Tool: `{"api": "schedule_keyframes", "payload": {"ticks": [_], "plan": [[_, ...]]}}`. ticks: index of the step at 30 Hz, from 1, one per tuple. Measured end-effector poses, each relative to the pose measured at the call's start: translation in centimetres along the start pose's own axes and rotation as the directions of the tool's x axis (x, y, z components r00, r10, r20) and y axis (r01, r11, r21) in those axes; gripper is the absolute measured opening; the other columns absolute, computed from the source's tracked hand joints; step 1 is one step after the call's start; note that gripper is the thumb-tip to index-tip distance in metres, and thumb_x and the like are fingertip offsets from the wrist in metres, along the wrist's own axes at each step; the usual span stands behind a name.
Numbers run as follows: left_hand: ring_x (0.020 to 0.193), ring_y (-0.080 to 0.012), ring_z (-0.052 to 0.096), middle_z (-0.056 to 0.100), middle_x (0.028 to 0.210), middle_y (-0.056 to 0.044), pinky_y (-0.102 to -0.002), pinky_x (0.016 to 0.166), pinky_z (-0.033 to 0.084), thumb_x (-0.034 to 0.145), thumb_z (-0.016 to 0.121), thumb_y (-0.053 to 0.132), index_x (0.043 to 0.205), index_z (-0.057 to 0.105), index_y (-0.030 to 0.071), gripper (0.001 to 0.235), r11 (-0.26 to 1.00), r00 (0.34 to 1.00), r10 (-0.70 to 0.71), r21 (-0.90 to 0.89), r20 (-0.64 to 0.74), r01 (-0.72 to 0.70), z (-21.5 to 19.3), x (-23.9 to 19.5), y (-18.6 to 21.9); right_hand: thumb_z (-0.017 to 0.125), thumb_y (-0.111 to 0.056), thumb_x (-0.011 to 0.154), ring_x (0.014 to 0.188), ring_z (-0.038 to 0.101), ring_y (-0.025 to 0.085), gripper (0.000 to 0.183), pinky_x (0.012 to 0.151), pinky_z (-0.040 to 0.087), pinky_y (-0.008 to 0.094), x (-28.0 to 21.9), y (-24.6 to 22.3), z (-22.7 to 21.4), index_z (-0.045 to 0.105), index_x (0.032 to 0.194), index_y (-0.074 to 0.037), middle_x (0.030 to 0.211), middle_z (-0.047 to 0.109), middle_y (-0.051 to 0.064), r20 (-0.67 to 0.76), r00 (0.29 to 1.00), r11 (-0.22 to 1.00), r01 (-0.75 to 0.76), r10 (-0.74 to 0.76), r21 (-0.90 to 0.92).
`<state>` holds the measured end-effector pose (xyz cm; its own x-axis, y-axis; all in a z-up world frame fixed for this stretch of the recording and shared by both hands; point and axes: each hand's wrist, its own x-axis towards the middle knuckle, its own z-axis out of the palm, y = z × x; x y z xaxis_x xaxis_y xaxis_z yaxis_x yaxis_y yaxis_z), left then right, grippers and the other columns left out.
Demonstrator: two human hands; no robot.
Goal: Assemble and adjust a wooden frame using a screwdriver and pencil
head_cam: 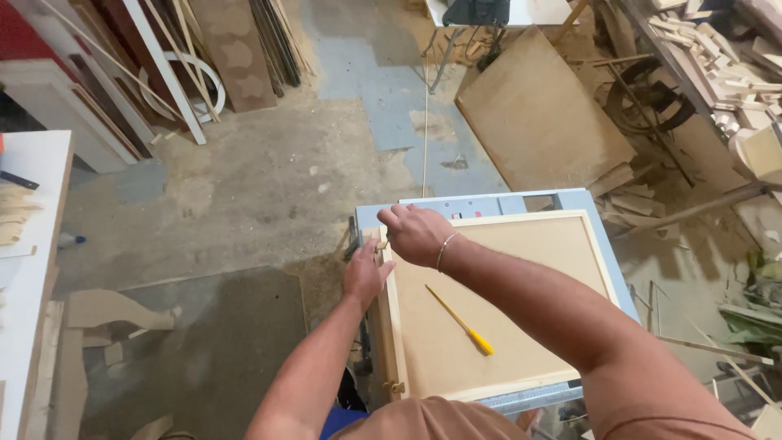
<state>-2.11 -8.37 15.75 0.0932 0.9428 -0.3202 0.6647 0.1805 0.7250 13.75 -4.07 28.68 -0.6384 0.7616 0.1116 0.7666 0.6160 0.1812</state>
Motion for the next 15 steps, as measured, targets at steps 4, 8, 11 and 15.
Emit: {"api": "schedule_keyframes", "payload": {"ticks": [4, 8, 11, 15], "plan": [[0.122, -0.0380, 0.065, 0.061, 0.131, -0.012, -0.051, 0.105, 0.054, 0.088, 0.075, 0.047, 0.150, 0.048, 0.028, 0.070, 1.000, 1.000, 0.008, -0.010, 0.006, -0.008, -1.0, -0.7, 1.1, 0.065, -0.037, 0.092, 0.066, 0.072, 0.037, 0.031, 0.056, 0.057, 0.051, 0.1, -0.3, -1.6, 0.045, 0.106, -0.018, 0.073, 0.061, 0.006, 0.094, 0.993, 0.990, -0.086, 0.076, 0.108], [0.126, -0.0350, 0.064, 0.060, 0.135, -0.010, -0.049, 0.108, 0.052, 0.089, 0.074, 0.048, 0.151, 0.046, 0.030, 0.070, 1.000, 0.999, -0.023, 0.007, 0.030, 0.022, -1.6, -1.1, 1.7, 0.048, -0.061, 0.097, 0.062, 0.071, 0.037, 0.045, 0.059, 0.055, 0.051, 0.4, 0.1, -2.8, 0.046, 0.096, -0.016, 0.063, 0.061, 0.007, 0.115, 0.973, 0.979, -0.205, 0.202, 0.014], [0.127, -0.0348, 0.063, 0.060, 0.136, -0.009, -0.048, 0.109, 0.052, 0.089, 0.074, 0.049, 0.150, 0.047, 0.032, 0.069, 0.999, 0.999, -0.041, 0.007, 0.036, 0.041, -1.4, -0.9, 1.5, 0.054, -0.051, 0.096, 0.071, 0.072, 0.037, 0.037, 0.064, 0.057, 0.050, 0.5, 1.1, -2.8, 0.045, 0.103, -0.016, 0.073, 0.063, 0.007, 0.126, 0.986, 0.990, -0.117, 0.106, 0.081], [0.127, -0.0331, 0.063, 0.060, 0.136, -0.008, -0.047, 0.109, 0.052, 0.088, 0.074, 0.050, 0.150, 0.047, 0.034, 0.069, 0.999, 0.998, -0.046, -0.001, 0.032, 0.046, -0.8, -0.4, 0.8, 0.056, -0.048, 0.097, 0.071, 0.072, 0.041, 0.035, 0.064, 0.057, 0.056, 0.2, 1.8, -1.9, 0.043, 0.108, -0.018, 0.070, 0.063, 0.010, 0.173, 0.983, 0.985, -0.080, 0.054, 0.150]]}}
